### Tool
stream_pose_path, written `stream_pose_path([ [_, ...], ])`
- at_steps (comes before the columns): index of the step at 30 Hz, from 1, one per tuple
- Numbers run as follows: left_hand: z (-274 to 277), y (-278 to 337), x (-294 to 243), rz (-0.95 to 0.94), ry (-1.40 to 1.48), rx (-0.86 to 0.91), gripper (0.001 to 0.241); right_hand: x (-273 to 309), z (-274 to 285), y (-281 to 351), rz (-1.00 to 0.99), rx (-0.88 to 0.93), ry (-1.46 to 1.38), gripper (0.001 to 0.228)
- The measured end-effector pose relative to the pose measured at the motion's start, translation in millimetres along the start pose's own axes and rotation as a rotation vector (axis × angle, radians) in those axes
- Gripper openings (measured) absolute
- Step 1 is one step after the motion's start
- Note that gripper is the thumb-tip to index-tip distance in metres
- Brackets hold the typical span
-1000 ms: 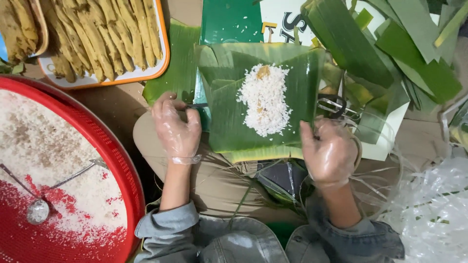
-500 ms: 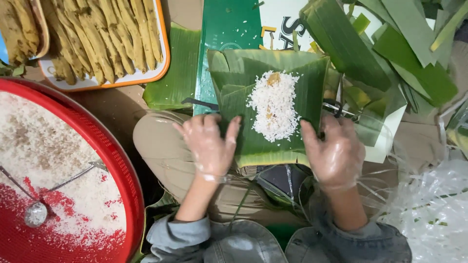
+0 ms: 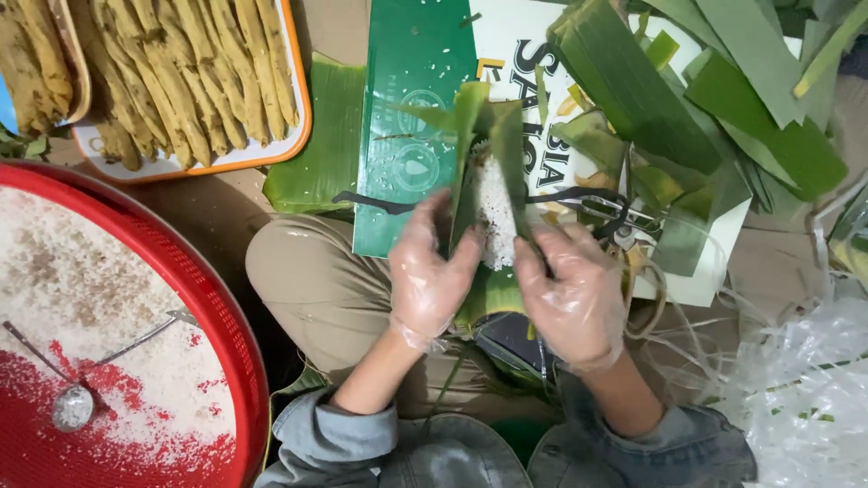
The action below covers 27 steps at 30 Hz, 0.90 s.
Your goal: Preparing traditional food by scooping rice and filling onto banana leaves and then folding them into wraps.
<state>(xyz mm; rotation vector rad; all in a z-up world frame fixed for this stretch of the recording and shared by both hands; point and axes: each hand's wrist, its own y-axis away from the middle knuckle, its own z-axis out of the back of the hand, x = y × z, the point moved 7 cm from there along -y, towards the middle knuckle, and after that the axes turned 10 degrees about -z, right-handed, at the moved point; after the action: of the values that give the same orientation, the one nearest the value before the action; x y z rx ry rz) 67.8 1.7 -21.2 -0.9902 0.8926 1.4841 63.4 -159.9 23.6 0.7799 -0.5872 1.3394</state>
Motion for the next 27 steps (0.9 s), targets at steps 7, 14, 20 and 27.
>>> stream_pose_path([
  [7, -7.8, 1.0, 2.5, -0.044, -0.139, -0.005, 0.022, 3.8, -23.4, 6.3, 0.146, -0.069, 0.22, 0.021],
  [14, -23.9, -3.8, 25.5, 0.011, -0.252, 0.069, 0.032, -11.7, -26.7, -0.8, 0.271, 0.218, 0.32, 0.033],
  [20, -23.8, -8.0, 30.1, 0.034, -0.297, 0.071, 0.025, -25.5, -34.6, -37.4, 0.273, 0.308, 0.434, 0.032],
  [27, -25.6, -7.4, 33.5, 0.096, -0.368, 0.075, 0.021, -21.4, -36.5, -44.1, 0.018, 0.572, 0.414, 0.045],
])
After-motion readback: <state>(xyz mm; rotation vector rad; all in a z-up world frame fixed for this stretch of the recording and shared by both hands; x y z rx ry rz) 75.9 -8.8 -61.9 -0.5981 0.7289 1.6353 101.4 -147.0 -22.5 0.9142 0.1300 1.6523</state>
